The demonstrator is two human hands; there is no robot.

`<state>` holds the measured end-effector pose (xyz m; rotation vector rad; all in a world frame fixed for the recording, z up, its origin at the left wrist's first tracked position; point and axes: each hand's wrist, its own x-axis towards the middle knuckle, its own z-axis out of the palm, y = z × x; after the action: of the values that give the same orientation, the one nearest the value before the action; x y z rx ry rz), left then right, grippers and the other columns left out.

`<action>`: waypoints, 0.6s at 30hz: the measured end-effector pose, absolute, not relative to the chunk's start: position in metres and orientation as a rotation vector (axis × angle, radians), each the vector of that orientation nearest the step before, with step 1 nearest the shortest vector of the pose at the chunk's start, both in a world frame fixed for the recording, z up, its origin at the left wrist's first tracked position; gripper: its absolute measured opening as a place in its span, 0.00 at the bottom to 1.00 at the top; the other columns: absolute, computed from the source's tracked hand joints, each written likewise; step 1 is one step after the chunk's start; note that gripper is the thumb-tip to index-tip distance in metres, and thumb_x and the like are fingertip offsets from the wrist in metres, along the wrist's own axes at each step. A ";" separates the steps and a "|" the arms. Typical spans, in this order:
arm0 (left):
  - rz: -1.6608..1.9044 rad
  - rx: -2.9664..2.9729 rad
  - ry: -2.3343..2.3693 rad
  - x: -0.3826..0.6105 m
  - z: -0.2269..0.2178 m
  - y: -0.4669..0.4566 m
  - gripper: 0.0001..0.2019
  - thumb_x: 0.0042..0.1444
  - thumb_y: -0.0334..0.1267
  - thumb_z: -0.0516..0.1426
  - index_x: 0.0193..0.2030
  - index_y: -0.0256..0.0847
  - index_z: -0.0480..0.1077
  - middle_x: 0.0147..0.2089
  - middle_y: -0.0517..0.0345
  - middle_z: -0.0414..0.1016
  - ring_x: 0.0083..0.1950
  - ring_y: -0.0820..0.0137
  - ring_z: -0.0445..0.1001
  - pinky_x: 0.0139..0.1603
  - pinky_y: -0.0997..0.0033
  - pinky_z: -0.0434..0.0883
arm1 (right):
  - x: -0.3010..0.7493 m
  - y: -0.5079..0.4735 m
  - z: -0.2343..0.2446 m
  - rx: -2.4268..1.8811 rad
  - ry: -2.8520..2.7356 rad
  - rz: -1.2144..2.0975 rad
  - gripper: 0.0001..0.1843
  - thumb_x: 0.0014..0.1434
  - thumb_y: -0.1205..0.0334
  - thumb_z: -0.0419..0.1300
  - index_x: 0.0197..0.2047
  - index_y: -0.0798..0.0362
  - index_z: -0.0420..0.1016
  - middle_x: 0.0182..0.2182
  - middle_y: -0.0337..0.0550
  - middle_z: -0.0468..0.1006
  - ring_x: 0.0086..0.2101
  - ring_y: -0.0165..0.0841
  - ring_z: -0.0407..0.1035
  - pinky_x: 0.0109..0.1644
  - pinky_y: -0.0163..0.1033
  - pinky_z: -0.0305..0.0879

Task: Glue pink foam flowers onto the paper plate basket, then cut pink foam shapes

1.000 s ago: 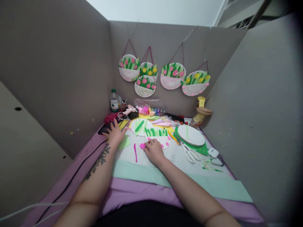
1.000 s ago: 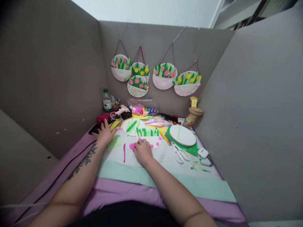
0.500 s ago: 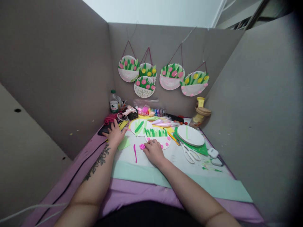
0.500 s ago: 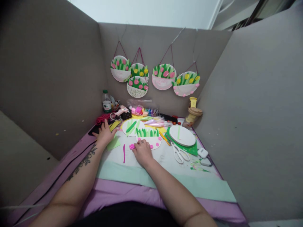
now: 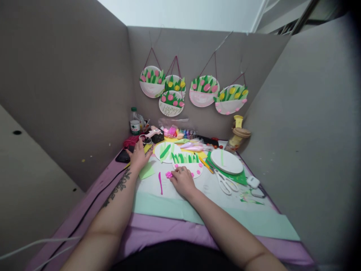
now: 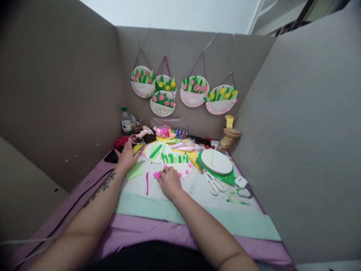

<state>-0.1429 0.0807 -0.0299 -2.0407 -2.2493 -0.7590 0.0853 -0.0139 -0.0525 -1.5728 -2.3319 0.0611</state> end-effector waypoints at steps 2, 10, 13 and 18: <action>-0.835 -2.141 -2.102 -0.138 -0.026 0.075 0.39 0.59 0.49 0.49 0.71 0.36 0.36 0.70 0.37 0.48 0.70 0.52 0.48 0.65 0.37 0.41 | 0.085 -0.014 -0.052 -1.575 -2.336 0.060 0.11 0.62 0.57 0.56 0.44 0.48 0.76 0.44 0.45 0.74 0.48 0.40 0.59 0.49 0.42 0.55; -0.689 -2.853 -1.514 -0.103 -0.027 0.042 0.14 0.59 0.39 0.52 0.48 0.41 0.74 0.48 0.51 0.76 0.49 0.66 0.73 0.53 0.69 0.67 | 0.084 -0.012 -0.053 -1.555 -2.324 0.067 0.14 0.62 0.57 0.56 0.50 0.46 0.74 0.46 0.45 0.74 0.48 0.40 0.60 0.49 0.42 0.56; -0.591 -2.959 -1.423 -0.095 -0.030 0.035 0.14 0.59 0.38 0.52 0.48 0.39 0.75 0.46 0.51 0.76 0.48 0.66 0.73 0.51 0.70 0.68 | 0.084 -0.010 -0.056 -1.538 -2.344 0.070 0.14 0.64 0.56 0.54 0.51 0.45 0.74 0.47 0.43 0.75 0.48 0.40 0.60 0.49 0.42 0.56; -0.492 -3.003 -1.403 -0.096 -0.031 0.034 0.15 0.58 0.37 0.53 0.50 0.39 0.74 0.47 0.49 0.76 0.49 0.65 0.73 0.52 0.69 0.67 | 0.083 -0.009 -0.057 -1.573 -2.343 0.069 0.15 0.64 0.54 0.53 0.51 0.45 0.74 0.48 0.44 0.75 0.49 0.40 0.60 0.49 0.43 0.56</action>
<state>-0.0960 0.0337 -0.0305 -3.0032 -1.4028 -0.4918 0.0833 -0.0092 -0.0569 -1.5732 -2.3428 0.0695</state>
